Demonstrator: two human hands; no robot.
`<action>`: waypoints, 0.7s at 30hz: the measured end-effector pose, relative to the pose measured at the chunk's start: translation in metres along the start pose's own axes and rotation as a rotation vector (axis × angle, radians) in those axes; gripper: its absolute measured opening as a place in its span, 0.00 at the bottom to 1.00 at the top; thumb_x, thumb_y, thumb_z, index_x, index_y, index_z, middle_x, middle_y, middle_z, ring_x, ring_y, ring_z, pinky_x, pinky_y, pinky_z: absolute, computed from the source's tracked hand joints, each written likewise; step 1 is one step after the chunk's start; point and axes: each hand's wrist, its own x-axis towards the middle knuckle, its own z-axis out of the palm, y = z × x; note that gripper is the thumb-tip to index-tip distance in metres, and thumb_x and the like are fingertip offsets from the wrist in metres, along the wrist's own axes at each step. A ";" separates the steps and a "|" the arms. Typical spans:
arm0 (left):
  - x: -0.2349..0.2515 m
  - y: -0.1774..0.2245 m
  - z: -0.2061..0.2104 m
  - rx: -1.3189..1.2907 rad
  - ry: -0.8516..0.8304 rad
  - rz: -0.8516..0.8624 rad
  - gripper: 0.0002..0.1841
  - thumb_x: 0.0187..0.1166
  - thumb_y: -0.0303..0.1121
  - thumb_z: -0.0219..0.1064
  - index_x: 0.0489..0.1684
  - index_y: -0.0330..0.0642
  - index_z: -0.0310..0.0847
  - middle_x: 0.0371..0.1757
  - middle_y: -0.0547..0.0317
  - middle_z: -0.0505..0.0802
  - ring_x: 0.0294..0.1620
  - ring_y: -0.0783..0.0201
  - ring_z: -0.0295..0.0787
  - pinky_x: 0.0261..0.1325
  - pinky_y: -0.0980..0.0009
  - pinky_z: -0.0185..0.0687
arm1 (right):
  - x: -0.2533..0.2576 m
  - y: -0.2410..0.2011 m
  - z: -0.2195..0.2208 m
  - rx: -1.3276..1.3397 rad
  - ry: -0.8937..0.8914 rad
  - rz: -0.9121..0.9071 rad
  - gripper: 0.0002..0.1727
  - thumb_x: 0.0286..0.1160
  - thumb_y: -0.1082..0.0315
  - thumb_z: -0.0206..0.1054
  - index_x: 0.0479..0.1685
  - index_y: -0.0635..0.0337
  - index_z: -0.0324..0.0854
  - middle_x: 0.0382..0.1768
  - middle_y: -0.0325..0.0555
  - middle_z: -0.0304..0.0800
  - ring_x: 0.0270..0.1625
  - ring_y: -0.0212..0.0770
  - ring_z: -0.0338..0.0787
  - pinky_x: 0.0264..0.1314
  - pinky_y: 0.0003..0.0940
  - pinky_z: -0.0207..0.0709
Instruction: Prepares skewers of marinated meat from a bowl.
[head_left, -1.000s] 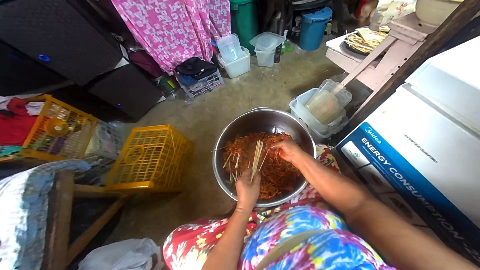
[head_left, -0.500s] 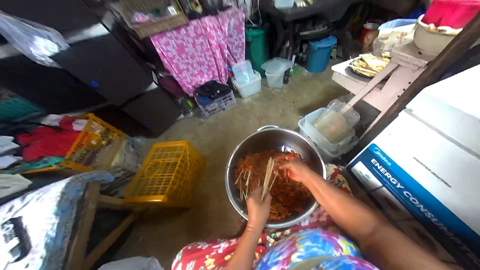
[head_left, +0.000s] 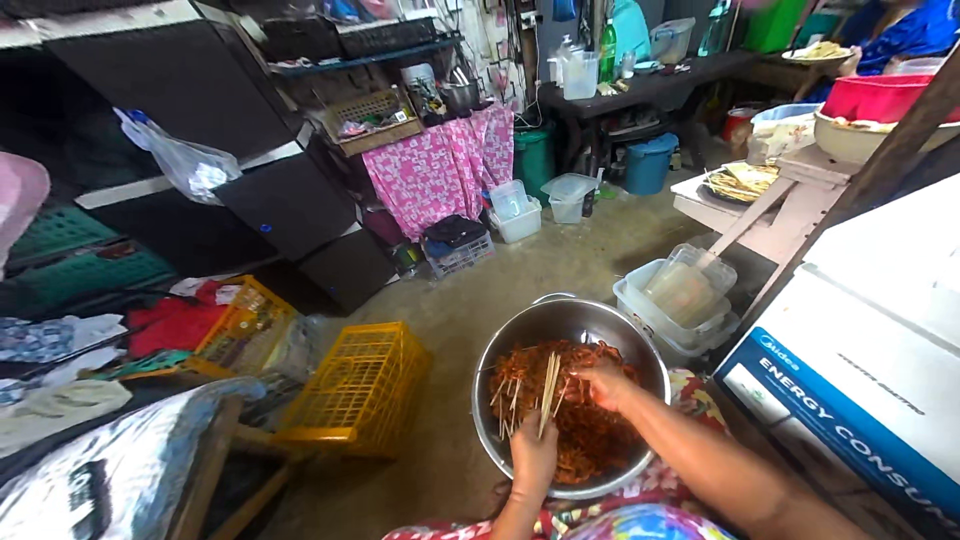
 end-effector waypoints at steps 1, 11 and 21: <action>0.000 0.000 0.000 0.003 0.000 0.001 0.08 0.77 0.27 0.65 0.46 0.34 0.88 0.25 0.58 0.87 0.20 0.69 0.79 0.30 0.67 0.79 | -0.001 0.000 0.001 0.004 0.005 0.002 0.11 0.84 0.77 0.61 0.60 0.71 0.73 0.37 0.55 0.88 0.35 0.48 0.93 0.43 0.44 0.91; -0.001 0.001 0.000 -0.012 -0.016 -0.006 0.08 0.78 0.26 0.65 0.47 0.34 0.87 0.25 0.58 0.87 0.20 0.69 0.79 0.29 0.67 0.80 | -0.006 0.005 0.001 -0.076 -0.123 0.146 0.11 0.87 0.71 0.58 0.60 0.68 0.74 0.39 0.51 0.90 0.40 0.46 0.93 0.49 0.44 0.90; 0.000 -0.002 0.000 -0.091 0.013 -0.010 0.08 0.79 0.26 0.64 0.48 0.33 0.86 0.22 0.59 0.85 0.16 0.70 0.77 0.24 0.69 0.78 | 0.006 -0.004 -0.018 -0.093 -0.065 -0.050 0.14 0.74 0.83 0.62 0.58 0.71 0.75 0.41 0.50 0.86 0.36 0.42 0.88 0.45 0.40 0.87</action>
